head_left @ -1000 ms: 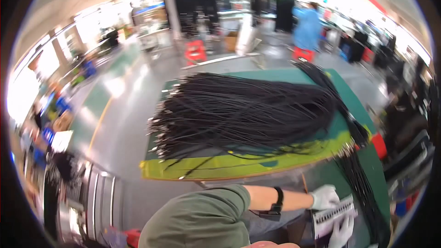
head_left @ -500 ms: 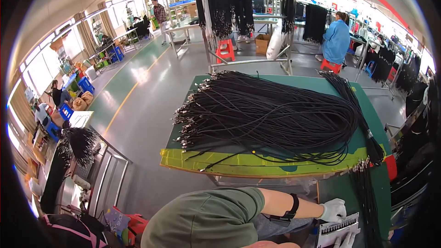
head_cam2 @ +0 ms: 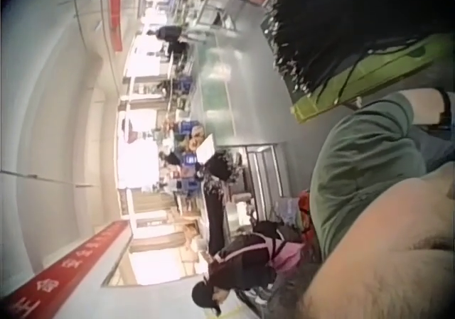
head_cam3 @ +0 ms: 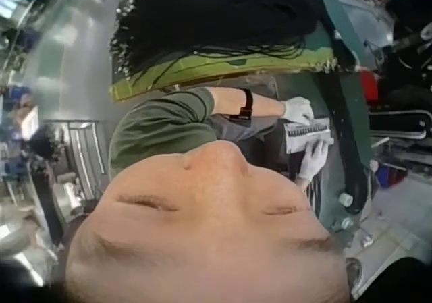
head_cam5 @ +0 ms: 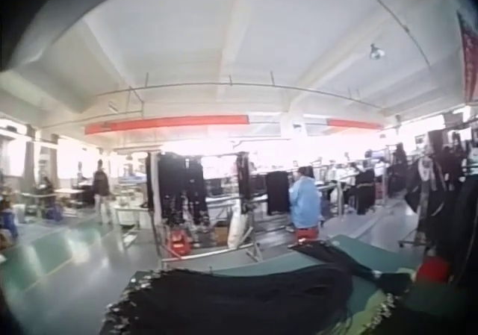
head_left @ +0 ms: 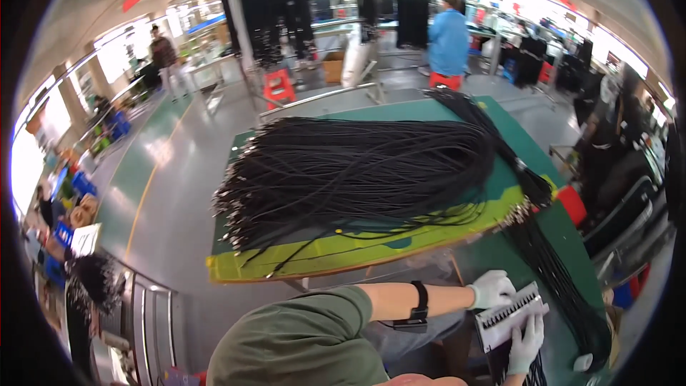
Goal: The person places cables into a metal fixture, moves it to a machine, and then removes the cables to bundle them with tape. After setting the bundle aside, the person picks up more cables from a pile to repeat the process.
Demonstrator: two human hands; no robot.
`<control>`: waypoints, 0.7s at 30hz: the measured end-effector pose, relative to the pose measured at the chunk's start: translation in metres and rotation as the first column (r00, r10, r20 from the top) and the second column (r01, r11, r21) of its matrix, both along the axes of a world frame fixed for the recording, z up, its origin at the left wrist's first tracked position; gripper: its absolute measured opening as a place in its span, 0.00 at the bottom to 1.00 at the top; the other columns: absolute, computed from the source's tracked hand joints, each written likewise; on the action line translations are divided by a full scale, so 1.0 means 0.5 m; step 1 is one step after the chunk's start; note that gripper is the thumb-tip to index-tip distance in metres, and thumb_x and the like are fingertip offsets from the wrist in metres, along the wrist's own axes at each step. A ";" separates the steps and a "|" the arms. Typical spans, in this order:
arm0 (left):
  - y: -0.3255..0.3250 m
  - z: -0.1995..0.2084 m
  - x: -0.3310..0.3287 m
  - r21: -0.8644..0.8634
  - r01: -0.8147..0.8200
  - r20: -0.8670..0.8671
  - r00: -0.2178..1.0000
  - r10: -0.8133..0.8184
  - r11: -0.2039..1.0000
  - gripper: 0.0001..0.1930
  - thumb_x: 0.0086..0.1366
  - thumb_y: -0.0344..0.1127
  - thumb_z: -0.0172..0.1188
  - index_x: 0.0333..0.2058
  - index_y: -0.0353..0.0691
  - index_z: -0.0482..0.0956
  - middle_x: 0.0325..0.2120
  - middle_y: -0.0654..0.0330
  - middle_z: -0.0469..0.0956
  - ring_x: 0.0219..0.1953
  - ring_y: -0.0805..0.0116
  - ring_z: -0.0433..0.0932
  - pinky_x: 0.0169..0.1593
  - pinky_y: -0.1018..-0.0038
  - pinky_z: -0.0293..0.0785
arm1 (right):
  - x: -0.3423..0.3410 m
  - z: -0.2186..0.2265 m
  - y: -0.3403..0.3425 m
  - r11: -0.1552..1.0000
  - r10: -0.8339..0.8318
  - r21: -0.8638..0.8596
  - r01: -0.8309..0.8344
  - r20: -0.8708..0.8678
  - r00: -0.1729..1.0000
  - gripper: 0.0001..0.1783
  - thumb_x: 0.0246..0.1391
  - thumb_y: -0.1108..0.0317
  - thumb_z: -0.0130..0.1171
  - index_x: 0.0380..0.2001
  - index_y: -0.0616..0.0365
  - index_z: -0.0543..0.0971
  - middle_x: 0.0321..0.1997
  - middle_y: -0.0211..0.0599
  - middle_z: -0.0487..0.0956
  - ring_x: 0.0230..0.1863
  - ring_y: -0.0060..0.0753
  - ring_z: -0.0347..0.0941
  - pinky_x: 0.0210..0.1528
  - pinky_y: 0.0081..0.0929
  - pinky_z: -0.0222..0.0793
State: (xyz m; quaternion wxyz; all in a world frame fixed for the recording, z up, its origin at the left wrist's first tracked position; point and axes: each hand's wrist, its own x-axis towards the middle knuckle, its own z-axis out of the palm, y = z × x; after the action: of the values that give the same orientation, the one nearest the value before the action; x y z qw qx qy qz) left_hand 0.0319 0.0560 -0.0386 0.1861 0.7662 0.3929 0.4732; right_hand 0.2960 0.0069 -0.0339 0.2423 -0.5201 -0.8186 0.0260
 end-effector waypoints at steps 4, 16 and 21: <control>-0.007 0.004 0.011 0.101 -0.004 0.017 1.000 0.002 0.995 0.08 0.52 0.41 0.64 0.27 0.46 0.85 0.30 0.61 0.84 0.37 0.58 0.79 0.48 0.63 0.71 | -0.013 0.034 -0.020 0.994 -0.056 -0.097 0.056 -0.001 0.998 0.35 0.49 0.61 0.65 0.59 0.66 0.73 0.68 0.58 0.66 0.68 0.60 0.60 0.69 0.49 0.55; -0.021 0.032 0.001 -0.122 0.034 -0.163 0.985 -0.054 0.992 0.09 0.58 0.41 0.63 0.37 0.49 0.84 0.41 0.68 0.83 0.49 0.63 0.77 0.68 0.56 0.59 | -0.006 0.018 -0.013 0.993 -0.087 -0.079 0.085 -0.022 0.996 0.37 0.45 0.60 0.69 0.60 0.61 0.74 0.69 0.53 0.66 0.70 0.57 0.59 0.71 0.48 0.52; -0.023 0.035 0.000 -0.148 0.028 -0.178 0.982 -0.055 0.989 0.09 0.58 0.40 0.63 0.37 0.50 0.84 0.41 0.68 0.83 0.50 0.64 0.77 0.68 0.57 0.59 | -0.009 0.024 -0.016 0.987 -0.111 -0.115 0.111 0.003 0.994 0.37 0.45 0.60 0.69 0.60 0.61 0.74 0.70 0.54 0.66 0.70 0.56 0.59 0.71 0.47 0.52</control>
State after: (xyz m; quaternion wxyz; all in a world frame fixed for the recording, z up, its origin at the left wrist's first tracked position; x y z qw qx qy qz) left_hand 0.0320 0.0444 -0.0211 0.2146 0.7987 0.4255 0.3675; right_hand 0.2913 -0.0012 -0.0220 0.2142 -0.5779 -0.7851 0.0606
